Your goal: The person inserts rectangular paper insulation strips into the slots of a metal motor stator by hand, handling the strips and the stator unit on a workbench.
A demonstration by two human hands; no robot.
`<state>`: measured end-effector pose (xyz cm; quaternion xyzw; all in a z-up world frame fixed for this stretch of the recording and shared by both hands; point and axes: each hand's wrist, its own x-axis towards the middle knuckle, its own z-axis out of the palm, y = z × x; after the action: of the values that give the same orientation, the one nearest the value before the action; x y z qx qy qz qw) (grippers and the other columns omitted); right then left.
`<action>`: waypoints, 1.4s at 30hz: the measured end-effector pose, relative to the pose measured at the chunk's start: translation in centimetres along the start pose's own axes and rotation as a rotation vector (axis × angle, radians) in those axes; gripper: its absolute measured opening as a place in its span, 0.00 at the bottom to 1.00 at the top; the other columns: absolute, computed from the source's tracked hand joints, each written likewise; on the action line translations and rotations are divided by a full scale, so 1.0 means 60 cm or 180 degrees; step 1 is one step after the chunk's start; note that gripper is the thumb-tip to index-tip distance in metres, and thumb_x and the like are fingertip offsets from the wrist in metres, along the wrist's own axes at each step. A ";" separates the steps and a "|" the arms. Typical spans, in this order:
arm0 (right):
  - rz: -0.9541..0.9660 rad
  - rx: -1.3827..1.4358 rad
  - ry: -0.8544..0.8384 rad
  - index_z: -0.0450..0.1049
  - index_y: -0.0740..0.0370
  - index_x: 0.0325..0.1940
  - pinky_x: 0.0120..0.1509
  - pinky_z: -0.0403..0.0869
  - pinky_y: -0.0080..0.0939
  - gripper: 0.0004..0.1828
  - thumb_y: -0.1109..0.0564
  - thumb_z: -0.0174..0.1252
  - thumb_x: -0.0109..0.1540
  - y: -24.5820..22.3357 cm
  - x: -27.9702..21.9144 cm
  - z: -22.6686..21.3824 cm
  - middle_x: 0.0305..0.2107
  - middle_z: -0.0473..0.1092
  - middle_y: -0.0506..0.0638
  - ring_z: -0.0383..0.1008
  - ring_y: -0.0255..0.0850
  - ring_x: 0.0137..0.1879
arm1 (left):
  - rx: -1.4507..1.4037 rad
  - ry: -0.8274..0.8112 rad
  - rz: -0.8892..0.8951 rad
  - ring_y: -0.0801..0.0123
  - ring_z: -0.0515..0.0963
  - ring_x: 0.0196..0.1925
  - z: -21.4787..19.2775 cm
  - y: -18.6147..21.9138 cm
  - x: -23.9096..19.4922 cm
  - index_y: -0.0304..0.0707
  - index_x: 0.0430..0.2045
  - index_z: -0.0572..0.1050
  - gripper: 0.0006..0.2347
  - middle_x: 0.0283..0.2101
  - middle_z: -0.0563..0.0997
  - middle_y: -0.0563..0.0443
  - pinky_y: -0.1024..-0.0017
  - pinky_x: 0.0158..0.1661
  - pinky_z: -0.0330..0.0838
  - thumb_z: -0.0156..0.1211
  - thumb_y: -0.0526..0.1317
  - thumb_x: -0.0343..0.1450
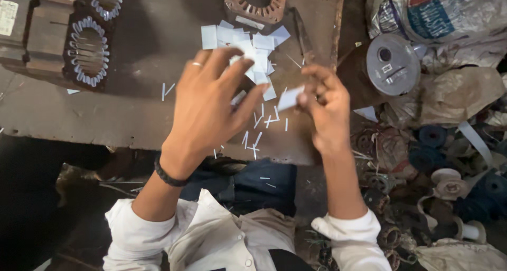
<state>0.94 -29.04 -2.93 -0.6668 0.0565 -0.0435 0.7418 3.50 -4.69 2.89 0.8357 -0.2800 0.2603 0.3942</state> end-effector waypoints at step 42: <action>-0.1494 -0.2016 -0.0574 0.81 0.63 0.41 0.44 0.80 0.35 0.12 0.71 0.68 0.55 0.065 -0.190 0.031 0.39 0.79 0.52 0.83 0.40 0.40 | -0.1626 -0.0559 -0.2278 0.79 0.84 0.23 0.026 0.037 -0.274 0.27 0.38 0.81 0.07 0.25 0.85 0.51 0.81 0.25 0.74 0.64 0.32 0.71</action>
<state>-10.15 -25.17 -6.33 -0.8583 -0.1520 -0.1335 0.4715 -9.30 -2.79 -7.64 0.7747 -0.0609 -0.0419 0.6280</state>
